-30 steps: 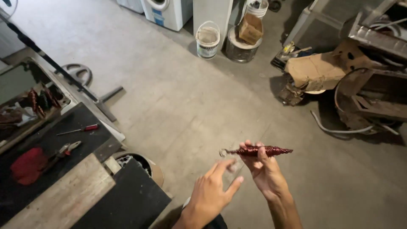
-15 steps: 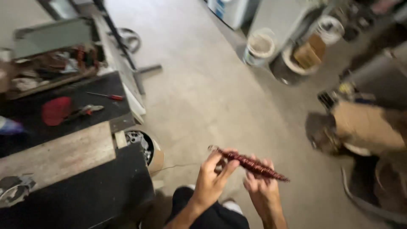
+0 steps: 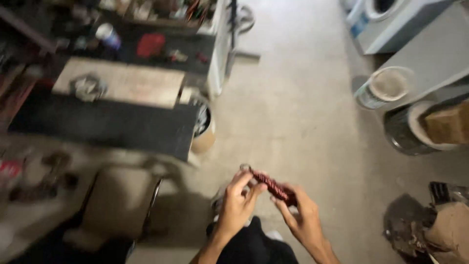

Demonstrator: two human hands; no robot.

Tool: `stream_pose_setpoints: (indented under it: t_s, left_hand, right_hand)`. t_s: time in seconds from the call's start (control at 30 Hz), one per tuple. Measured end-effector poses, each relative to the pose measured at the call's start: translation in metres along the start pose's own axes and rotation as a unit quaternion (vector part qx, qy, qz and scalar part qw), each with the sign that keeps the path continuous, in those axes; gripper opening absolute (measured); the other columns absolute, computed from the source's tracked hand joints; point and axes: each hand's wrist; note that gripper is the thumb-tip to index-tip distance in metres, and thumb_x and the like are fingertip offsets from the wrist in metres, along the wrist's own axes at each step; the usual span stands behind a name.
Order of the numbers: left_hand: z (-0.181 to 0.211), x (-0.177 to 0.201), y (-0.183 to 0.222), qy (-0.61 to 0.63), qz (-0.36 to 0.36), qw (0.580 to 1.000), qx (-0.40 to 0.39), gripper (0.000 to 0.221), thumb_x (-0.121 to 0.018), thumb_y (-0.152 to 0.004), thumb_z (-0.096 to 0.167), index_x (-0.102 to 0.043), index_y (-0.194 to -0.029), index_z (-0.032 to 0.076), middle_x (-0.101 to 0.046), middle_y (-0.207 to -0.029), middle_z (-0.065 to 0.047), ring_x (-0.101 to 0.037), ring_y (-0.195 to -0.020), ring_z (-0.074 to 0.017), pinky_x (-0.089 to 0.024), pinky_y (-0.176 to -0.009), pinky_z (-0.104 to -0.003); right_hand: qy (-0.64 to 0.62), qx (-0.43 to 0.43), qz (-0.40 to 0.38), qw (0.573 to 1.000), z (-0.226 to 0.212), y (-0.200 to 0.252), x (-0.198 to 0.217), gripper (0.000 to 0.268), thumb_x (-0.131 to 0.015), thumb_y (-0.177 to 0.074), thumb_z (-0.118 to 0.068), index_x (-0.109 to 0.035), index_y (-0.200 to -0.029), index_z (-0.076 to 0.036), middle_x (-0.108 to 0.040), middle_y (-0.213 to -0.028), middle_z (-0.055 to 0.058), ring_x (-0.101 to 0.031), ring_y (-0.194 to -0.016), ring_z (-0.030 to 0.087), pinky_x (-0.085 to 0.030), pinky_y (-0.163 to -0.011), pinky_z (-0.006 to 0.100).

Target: Repairing an electric motor by manipulating a copper wire coil and its housing on a workbench

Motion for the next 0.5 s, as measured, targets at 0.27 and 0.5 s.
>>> stream_pose_setpoints:
  t_s: [0.27,0.5]
  left_hand:
    - [0.004,0.026,0.065,0.141,0.063,0.988,0.013,0.029,-0.067,-0.099,0.024,-0.072,-0.099,-0.004,-0.061,-0.096,-0.007,-0.057,-0.065,-0.0100,-0.049,-0.055,-0.021]
    - [0.023,0.076,0.086,0.190,0.029,0.979,0.067,0.048,-0.063,-0.099,0.036,-0.068,-0.130,-0.001,-0.063,-0.126,-0.008,-0.051,-0.058,-0.0073,-0.042,-0.047,-0.020]
  right_hand:
    - [-0.216,0.015,-0.248,0.944,-0.018,0.015,-0.001,0.055,-0.052,-0.099,-0.050,-0.068,-0.122,-0.002,-0.047,-0.072,-0.003,-0.037,-0.060,0.009,-0.029,-0.053,0.024]
    - [-0.565,-0.299,-0.610,0.469,0.024,-0.018,-0.066,0.057,-0.037,-0.107,-0.047,-0.056,-0.110,0.007,-0.032,-0.062,-0.006,-0.020,-0.041,0.000,-0.013,-0.030,0.020]
Point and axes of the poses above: each hand's wrist, its own y-axis away from the middle knuckle, its own x-axis out of the back of the hand, z = x × y
